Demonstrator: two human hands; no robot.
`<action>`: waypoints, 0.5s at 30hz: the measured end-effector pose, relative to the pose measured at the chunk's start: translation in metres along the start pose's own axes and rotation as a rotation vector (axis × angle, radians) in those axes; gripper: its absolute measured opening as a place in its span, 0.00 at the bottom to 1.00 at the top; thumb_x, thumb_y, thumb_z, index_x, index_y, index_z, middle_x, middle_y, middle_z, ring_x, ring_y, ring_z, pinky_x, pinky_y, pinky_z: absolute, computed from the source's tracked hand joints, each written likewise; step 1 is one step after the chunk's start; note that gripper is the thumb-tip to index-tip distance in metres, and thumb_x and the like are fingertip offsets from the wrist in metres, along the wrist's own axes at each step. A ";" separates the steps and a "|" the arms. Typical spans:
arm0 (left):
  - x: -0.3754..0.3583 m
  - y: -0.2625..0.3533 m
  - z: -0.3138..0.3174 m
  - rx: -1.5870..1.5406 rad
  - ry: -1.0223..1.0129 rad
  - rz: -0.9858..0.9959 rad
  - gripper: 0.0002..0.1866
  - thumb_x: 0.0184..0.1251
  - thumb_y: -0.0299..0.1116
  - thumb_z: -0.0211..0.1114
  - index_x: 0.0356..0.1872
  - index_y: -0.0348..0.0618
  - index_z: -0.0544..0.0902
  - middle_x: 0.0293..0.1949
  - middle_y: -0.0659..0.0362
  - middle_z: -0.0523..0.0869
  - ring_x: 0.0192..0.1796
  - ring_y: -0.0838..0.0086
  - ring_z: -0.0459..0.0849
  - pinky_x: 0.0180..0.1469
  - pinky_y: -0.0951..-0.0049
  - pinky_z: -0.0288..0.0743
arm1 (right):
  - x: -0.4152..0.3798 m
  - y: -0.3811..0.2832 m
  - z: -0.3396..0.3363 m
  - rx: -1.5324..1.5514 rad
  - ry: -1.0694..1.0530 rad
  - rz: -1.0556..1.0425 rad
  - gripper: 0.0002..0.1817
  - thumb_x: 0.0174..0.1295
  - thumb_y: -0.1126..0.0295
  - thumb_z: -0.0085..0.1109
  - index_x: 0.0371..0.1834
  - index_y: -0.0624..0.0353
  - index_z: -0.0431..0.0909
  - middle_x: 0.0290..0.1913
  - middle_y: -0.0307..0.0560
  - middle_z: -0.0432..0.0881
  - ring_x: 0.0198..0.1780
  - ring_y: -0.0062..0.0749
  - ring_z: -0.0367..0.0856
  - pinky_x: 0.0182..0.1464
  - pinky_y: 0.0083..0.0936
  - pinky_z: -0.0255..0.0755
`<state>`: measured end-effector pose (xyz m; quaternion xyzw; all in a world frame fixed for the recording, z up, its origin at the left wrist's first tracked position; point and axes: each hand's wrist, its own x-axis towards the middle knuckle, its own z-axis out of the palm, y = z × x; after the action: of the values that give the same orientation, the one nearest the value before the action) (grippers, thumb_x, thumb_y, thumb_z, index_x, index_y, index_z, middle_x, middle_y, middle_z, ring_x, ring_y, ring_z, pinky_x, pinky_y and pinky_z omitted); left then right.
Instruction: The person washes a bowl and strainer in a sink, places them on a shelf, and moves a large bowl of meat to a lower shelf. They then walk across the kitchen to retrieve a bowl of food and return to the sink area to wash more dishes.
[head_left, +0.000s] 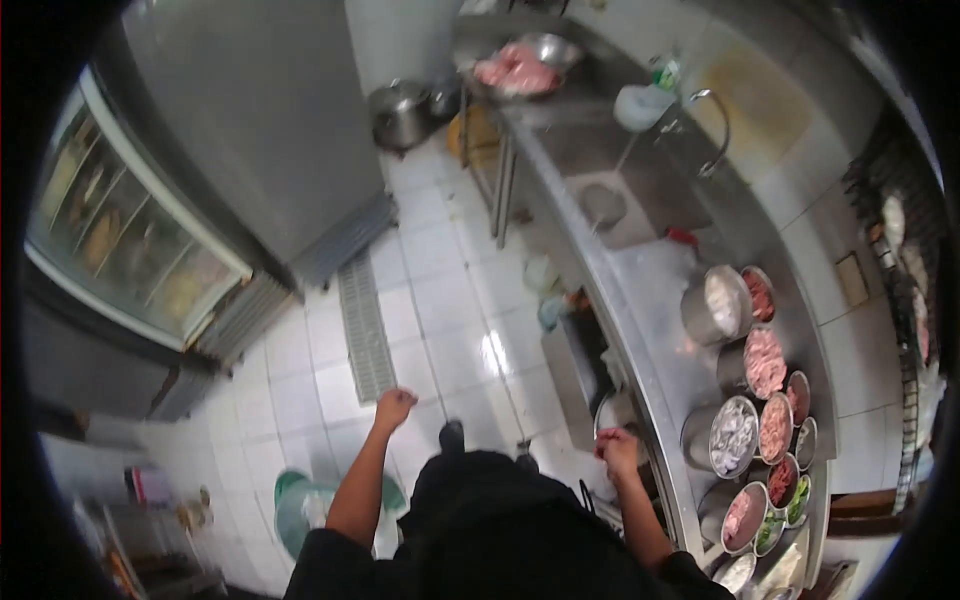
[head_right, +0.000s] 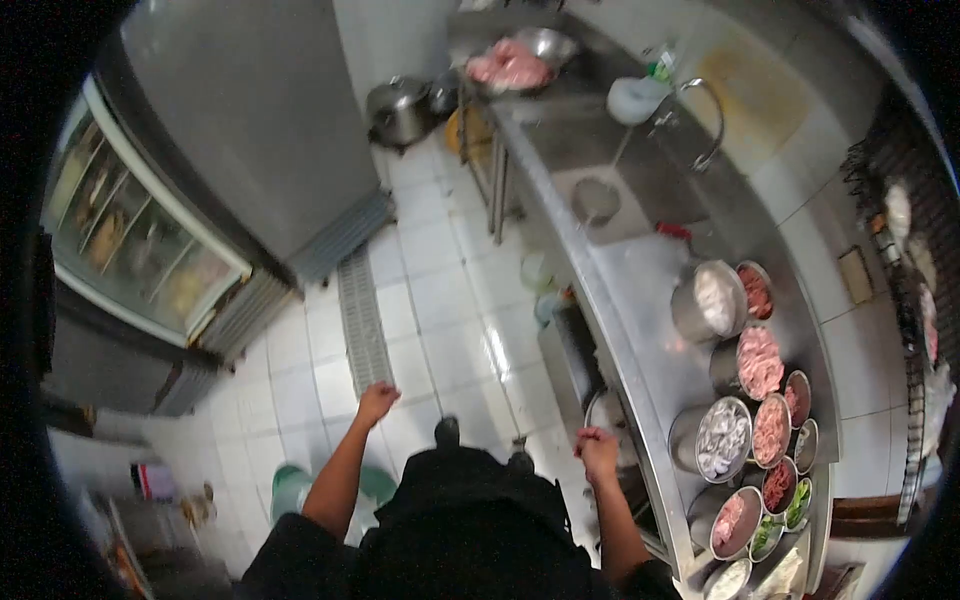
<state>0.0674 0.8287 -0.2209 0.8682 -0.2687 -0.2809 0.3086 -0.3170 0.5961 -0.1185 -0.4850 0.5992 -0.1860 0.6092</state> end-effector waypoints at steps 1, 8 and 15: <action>0.007 -0.002 -0.004 0.004 -0.031 -0.058 0.16 0.51 0.44 0.62 0.29 0.40 0.83 0.30 0.47 0.82 0.37 0.56 0.81 0.41 0.60 0.73 | 0.004 -0.002 0.009 -0.049 -0.006 -0.056 0.08 0.46 0.83 0.46 0.28 0.67 0.76 0.21 0.44 0.76 0.20 0.26 0.73 0.21 0.21 0.68; 0.051 -0.018 0.002 -0.125 -0.383 -0.152 0.27 0.48 0.57 0.64 0.26 0.37 0.82 0.20 0.57 0.80 0.21 0.73 0.76 0.25 0.72 0.72 | 0.020 0.008 0.078 -0.587 -0.712 -0.051 0.11 0.50 0.67 0.56 0.34 0.58 0.82 0.26 0.37 0.81 0.22 0.21 0.73 0.25 0.21 0.69; 0.044 -0.007 0.015 -0.148 -0.899 -0.375 0.31 0.55 0.59 0.58 0.47 0.40 0.77 0.44 0.55 0.80 0.43 0.67 0.79 0.44 0.68 0.73 | 0.037 0.005 0.125 -0.821 -0.840 -0.002 0.14 0.53 0.63 0.54 0.35 0.60 0.82 0.26 0.41 0.80 0.25 0.24 0.72 0.28 0.24 0.66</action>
<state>0.0901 0.7997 -0.2498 0.6701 -0.1936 -0.6969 0.1671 -0.1965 0.6141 -0.1664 -0.7140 0.3289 0.2691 0.5565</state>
